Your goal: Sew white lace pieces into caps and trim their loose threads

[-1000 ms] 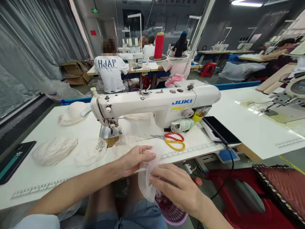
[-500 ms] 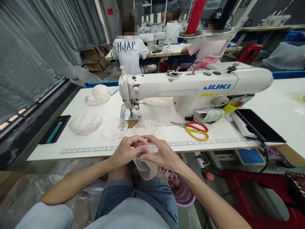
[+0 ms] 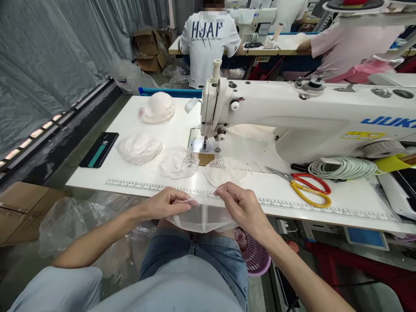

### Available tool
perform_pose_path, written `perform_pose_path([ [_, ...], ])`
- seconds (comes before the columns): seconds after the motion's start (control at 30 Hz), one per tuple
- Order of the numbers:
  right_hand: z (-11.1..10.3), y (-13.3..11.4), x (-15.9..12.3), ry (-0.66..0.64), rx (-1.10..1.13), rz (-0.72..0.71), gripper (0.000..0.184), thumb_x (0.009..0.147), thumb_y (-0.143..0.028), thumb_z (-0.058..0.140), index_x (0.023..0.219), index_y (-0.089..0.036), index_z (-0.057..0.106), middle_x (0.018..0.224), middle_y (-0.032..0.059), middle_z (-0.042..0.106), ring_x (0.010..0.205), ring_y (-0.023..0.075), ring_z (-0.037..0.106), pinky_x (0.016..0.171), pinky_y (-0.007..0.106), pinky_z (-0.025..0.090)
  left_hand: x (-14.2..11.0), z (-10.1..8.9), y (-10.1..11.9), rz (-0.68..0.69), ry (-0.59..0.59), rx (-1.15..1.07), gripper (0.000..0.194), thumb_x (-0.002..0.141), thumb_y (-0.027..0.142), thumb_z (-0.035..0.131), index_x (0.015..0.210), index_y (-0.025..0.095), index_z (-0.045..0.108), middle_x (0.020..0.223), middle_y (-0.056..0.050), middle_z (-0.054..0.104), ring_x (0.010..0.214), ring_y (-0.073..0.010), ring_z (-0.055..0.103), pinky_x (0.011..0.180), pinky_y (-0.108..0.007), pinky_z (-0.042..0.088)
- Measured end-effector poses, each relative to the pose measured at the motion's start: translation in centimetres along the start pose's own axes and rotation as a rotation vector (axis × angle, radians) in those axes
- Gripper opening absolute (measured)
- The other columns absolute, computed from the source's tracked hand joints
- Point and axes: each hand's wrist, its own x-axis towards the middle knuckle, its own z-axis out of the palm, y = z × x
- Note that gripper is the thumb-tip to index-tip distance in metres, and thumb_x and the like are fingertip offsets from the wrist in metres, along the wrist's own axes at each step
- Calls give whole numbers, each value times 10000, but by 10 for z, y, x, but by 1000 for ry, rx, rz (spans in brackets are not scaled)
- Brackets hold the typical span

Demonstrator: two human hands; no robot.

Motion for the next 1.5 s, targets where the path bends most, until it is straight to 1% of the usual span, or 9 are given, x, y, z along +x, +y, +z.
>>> perform_pose_path([
  [0.1,5,-4,3,-73,19,1,314,892,-430,433,756,-191,584,483,-47,423,427,86,350,405,212,268,2,0,-1,90,62,165,228,817,297,559,900,149,711,742,-17,556,569,-58,439,488,-156,331],
  [0.2,12,-10,8,-175,53,-40,313,892,-412,446,728,-184,584,532,-30,466,470,89,389,431,212,296,10,5,-1,129,132,17,283,739,309,668,983,167,653,992,-54,581,777,-104,545,648,-181,428],
  [0.37,16,-8,17,-136,0,-118,333,901,-386,441,670,-183,568,581,-3,507,527,111,434,478,237,332,15,8,2,-36,100,-116,325,844,354,528,1056,128,627,525,48,452,486,-65,452,487,-165,380],
  [0.6,18,1,26,-97,92,-165,264,895,-359,466,743,-201,614,966,74,571,877,179,552,671,260,445,16,-2,5,-80,43,-126,262,848,254,496,1008,112,648,477,51,449,412,-39,369,406,-133,281],
  [0.87,-3,2,-12,-299,194,14,295,912,-401,420,745,-193,546,542,-24,531,487,102,459,470,217,353,9,14,20,-166,-31,-163,243,838,311,518,920,107,621,481,44,472,414,-55,408,420,-152,306],
  [0.93,-19,6,-10,-235,161,67,310,904,-433,422,738,-196,535,486,-45,472,436,95,412,427,213,317,20,13,26,-153,-45,-154,276,848,357,507,926,112,608,495,45,475,415,-57,407,429,-162,326],
  [1.1,-59,40,49,90,-352,28,352,887,-475,381,721,-201,529,485,-50,417,459,107,414,446,219,323,88,-8,45,70,251,358,321,881,375,451,1024,133,606,774,-36,612,619,-120,543,540,-218,423],
  [1.3,-66,81,93,144,-583,36,155,816,-328,489,737,-216,563,569,-19,569,519,141,504,473,232,275,128,-10,34,244,507,1214,380,877,273,503,1227,125,486,1187,-161,551,1006,-273,558,795,-403,464],
  [1.5,-87,76,105,226,-725,-54,165,837,-325,512,891,-190,589,862,78,627,662,192,566,558,279,324,121,4,4,605,345,1448,306,855,58,417,1136,139,509,1203,-142,564,1033,-248,557,837,-412,437],
])
